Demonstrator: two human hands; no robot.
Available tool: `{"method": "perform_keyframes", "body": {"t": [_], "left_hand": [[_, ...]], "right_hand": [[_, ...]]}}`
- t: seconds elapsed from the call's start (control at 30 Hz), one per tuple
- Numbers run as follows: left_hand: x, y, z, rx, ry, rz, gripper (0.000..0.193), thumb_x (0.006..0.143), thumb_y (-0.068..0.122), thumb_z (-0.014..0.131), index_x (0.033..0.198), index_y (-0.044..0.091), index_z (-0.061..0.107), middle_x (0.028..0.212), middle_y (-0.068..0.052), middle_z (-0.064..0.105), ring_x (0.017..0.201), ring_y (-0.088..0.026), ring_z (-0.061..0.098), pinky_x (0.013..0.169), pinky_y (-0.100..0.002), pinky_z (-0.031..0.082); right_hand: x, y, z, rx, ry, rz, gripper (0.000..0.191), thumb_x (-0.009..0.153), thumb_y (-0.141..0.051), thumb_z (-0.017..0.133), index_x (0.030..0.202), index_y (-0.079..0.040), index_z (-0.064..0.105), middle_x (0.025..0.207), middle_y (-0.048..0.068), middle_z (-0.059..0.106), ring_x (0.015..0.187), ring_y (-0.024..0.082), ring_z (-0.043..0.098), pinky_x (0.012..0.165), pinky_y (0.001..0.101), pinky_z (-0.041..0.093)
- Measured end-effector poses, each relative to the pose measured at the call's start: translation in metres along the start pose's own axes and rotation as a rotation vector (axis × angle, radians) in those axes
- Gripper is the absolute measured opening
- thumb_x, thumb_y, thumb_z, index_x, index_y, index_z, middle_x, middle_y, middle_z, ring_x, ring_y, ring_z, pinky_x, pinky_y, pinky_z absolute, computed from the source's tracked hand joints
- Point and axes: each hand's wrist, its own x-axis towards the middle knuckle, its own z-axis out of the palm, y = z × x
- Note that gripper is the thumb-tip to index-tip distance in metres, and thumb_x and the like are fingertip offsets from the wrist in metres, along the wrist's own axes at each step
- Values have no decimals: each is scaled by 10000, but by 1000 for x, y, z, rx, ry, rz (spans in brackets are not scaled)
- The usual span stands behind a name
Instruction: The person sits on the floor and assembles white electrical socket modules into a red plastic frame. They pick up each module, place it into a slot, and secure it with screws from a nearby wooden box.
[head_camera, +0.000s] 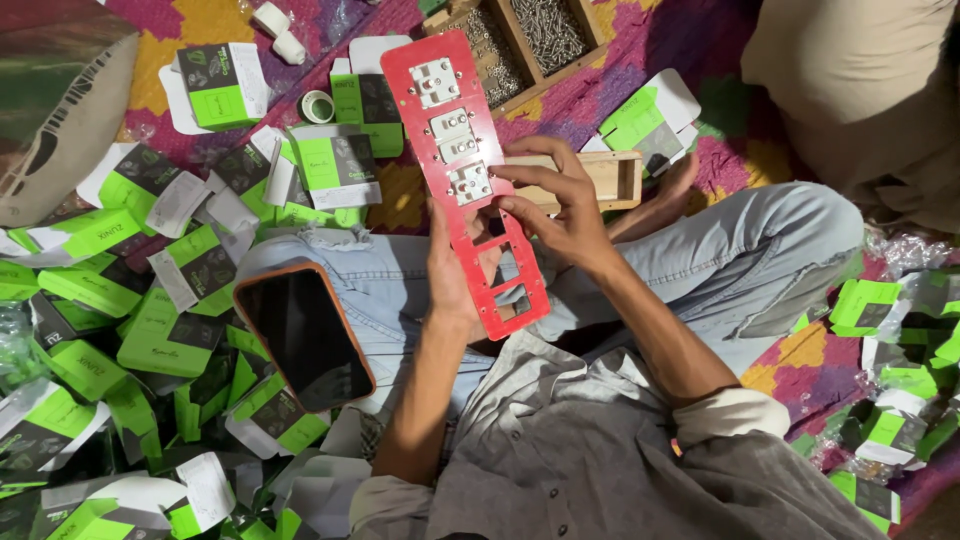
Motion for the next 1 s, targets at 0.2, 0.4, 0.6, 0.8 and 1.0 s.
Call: {"method": "perform_keyframes", "body": {"t": [0.2,0.4,0.6,0.8,1.0], "left_hand": [[0,-2,-5,-6,-8,11,701,1066,605,383,1512,68,442,1397,-96,563,1272,-244,548,1112,-459,432],[3,-6,-13,-27,-59,44,660,1089,585,404,1486,61,462,1347,-113,587,1221,-261,574,1075,-495,461],[5,-8,-19,-76,-56,45,641,1094,564,426,1498,67,454,1370,-102,568,1251,-243,560,1100,-491,458],[8,-16,-25,32,-11,60,688,1038,596,436,1524,110,402,1480,-98,478,1346,-225,493,1151,-450,421],[10,-22,-26,961,3,760,578,1093,482,475,1532,126,354,1575,-121,301,1478,-304,336,1255,-474,300]], "right_hand": [[2,-2,2,112,7,61,329,924,-149,814,1222,-62,707,1331,119,526,1280,248,576,1081,375,528],[1,-1,1,110,15,43,298,914,-132,842,1171,-76,703,1342,109,529,1285,258,569,1096,386,496],[0,2,0,-19,15,-21,261,894,-119,859,1097,-35,718,1314,120,555,1292,286,564,1125,406,446],[-1,-1,-2,54,-30,-20,373,890,-160,883,1155,-96,627,1363,94,509,1355,245,534,1155,389,467],[-6,-15,0,490,-245,181,787,965,-112,749,1597,-64,284,1557,114,417,1314,188,524,1059,366,476]]}}
